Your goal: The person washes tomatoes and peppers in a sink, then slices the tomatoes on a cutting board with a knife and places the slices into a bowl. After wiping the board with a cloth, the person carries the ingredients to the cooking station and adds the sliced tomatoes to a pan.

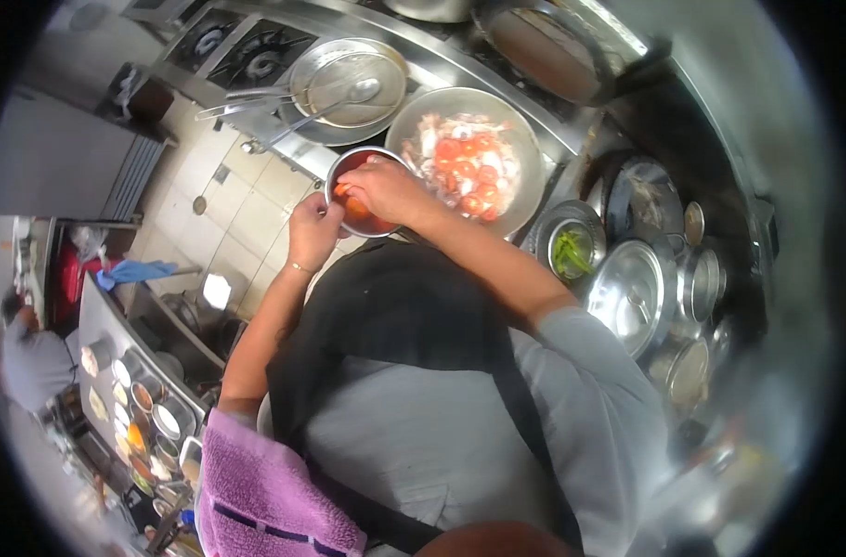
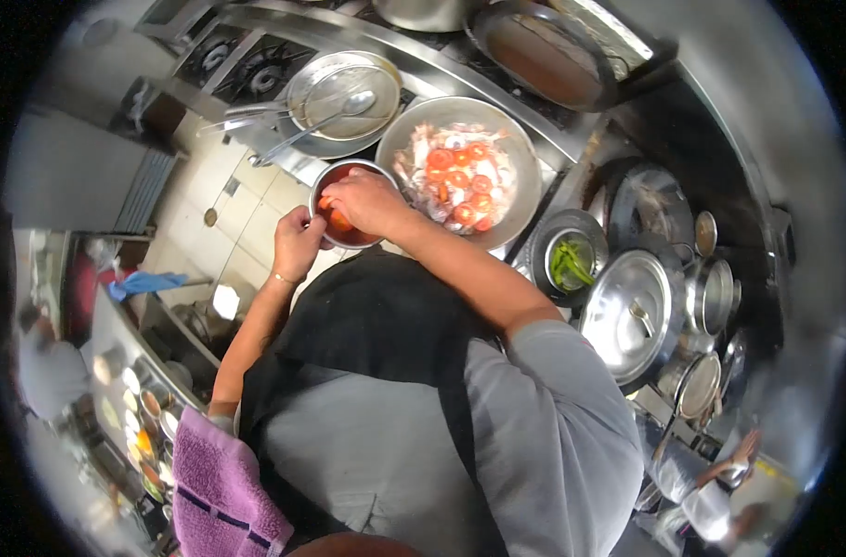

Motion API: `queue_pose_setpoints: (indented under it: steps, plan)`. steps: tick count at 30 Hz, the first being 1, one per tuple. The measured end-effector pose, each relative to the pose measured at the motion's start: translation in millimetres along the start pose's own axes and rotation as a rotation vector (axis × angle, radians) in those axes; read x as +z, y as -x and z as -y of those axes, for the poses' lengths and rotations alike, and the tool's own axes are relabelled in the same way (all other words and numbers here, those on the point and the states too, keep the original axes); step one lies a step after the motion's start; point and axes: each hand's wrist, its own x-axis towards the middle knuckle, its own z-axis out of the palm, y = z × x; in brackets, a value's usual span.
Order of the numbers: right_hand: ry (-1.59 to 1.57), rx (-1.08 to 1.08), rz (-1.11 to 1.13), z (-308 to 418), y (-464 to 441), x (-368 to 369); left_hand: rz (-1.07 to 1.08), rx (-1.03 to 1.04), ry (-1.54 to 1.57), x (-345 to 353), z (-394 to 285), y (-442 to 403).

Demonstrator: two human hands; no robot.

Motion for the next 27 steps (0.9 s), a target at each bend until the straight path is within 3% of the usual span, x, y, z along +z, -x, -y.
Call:
queue_pose_setpoints:
  steps: [4,6,8,10,12,16,19,20,21,22,24,25,27]
  plan:
    - [-0.043,0.022,-0.088,-8,10,-2,0.064,0.005,-0.008,8,-4,3]
    - [-0.256,0.190,-0.122,-10,14,-6,0.081,0.001,-0.005,11,-2,2]
    - [-0.294,0.195,-0.148,-30,22,-6,0.104,-0.004,-0.020,12,2,-1]
    - [-0.828,0.558,-0.152,-46,35,-19,0.107,-0.020,0.001,12,6,-3]
    - [-0.884,0.657,-0.323,-65,57,-45,0.104,-0.036,0.022,10,11,-5]
    - [-0.692,0.901,-0.497,-160,117,-72,0.056,-0.040,0.089,4,16,-6]
    - [-0.541,0.940,-0.599,-236,140,-62,0.026,-0.037,0.117,7,18,-9]
    - [-0.098,0.982,-0.468,-246,143,-60,0.005,-0.038,0.131,3,20,-9]
    - [0.337,0.983,-0.322,-248,142,-51,0.000,-0.039,0.126,3,14,-7]
    - [0.315,0.974,-0.320,-231,130,-48,0.002,-0.040,0.064,1,19,-11]
    - [0.134,0.666,-0.637,-156,93,-70,-0.009,-0.059,0.106,4,11,-10]
    - [-0.220,0.632,-0.548,-133,82,-67,-0.011,-0.058,0.100,7,-5,-5]
    - [-0.270,0.416,-0.231,-68,62,-70,-0.004,-0.055,0.081,9,-7,-6]
